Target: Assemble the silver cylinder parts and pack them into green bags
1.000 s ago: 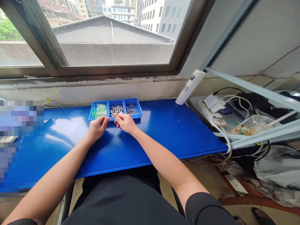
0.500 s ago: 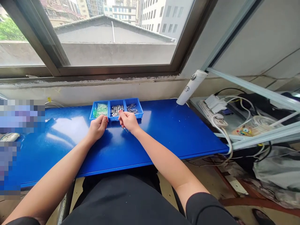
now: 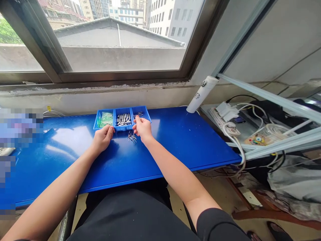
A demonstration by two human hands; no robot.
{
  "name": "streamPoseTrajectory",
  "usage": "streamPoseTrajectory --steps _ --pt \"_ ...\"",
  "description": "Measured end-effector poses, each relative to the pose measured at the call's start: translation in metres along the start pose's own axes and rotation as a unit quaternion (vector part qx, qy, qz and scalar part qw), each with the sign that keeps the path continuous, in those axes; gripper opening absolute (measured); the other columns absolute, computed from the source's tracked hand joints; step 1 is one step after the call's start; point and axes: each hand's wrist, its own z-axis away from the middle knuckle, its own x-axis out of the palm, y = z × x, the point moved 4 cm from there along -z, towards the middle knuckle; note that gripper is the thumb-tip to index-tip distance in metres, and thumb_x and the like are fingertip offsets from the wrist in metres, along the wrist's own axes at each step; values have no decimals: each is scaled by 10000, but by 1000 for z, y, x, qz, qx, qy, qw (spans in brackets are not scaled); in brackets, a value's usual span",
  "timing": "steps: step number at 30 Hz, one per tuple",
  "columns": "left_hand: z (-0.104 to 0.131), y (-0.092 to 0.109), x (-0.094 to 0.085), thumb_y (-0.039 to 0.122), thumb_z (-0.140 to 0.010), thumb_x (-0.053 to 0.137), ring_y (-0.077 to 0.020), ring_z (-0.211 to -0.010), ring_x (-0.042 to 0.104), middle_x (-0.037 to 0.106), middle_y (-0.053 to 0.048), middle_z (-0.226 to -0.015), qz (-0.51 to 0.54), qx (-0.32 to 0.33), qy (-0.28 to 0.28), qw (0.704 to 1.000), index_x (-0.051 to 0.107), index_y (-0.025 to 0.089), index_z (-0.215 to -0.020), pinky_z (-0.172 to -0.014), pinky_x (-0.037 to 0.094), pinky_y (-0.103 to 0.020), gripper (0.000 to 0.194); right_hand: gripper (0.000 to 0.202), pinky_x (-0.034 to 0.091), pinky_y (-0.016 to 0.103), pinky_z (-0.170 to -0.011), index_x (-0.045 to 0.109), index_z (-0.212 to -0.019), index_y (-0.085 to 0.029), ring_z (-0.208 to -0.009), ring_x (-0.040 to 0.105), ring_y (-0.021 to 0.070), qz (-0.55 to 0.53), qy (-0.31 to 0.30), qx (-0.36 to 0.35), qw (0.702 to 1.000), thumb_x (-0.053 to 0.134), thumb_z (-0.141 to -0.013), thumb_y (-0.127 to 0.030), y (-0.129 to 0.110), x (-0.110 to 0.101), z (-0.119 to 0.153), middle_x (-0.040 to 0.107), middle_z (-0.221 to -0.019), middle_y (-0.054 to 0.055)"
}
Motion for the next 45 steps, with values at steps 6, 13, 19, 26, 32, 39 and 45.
streamPoseTrajectory --steps 6,13,19,26,32,39,45 --pt "0 0 0 419 -1000 402 -139 -576 509 536 19 -600 -9 -1 1 1000 540 210 -790 -571 394 -252 328 219 262 189 -326 606 -834 -177 -335 444 65 53 -1 -24 998 565 -949 -359 -1 -2 -1 586 -512 -36" --pt "0 3 0 383 -998 414 -141 -601 540 578 1 -625 -14 2 1 1000 569 202 -800 -581 402 -248 310 238 364 248 -530 658 -662 -191 -554 546 124 427 -102 -178 881 659 -838 -352 -14 5 13 628 -592 1" --pt "0 4 0 372 -992 426 -146 -615 554 590 -5 -630 -19 5 2 1000 576 201 -797 -596 409 -254 299 147 390 264 -605 728 -759 -218 -753 634 176 539 -126 -173 814 741 -767 -364 -12 6 17 739 -829 35" --pt "0 5 0 375 -988 433 -143 -594 538 577 1 -611 -26 11 4 1000 587 202 -783 -606 408 -257 309 211 387 252 -555 697 -726 -210 -667 627 157 557 -152 -153 802 811 -695 -384 -10 3 17 727 -760 20" --pt "0 6 1 383 -973 458 -133 -561 499 568 7 -593 -40 21 5 999 597 194 -746 -592 393 -256 327 130 393 241 -529 738 -708 -200 -631 637 144 518 -174 -170 820 843 -660 -259 -5 4 13 723 -720 18" --pt "0 4 2 415 -972 449 -127 -530 443 499 23 -551 -50 28 3 998 605 187 -718 -558 352 -262 375 142 471 260 -630 775 -866 -181 -705 678 168 476 -216 -176 834 777 -727 -154 -2 10 17 758 -805 42" --pt "0 4 4 428 -967 446 -133 -548 478 548 10 -578 -54 34 -8 998 627 183 -725 -566 364 -262 389 176 504 259 -707 770 -915 -193 -760 685 164 477 -242 -218 816 729 -762 -114 -2 16 22 755 -841 33"
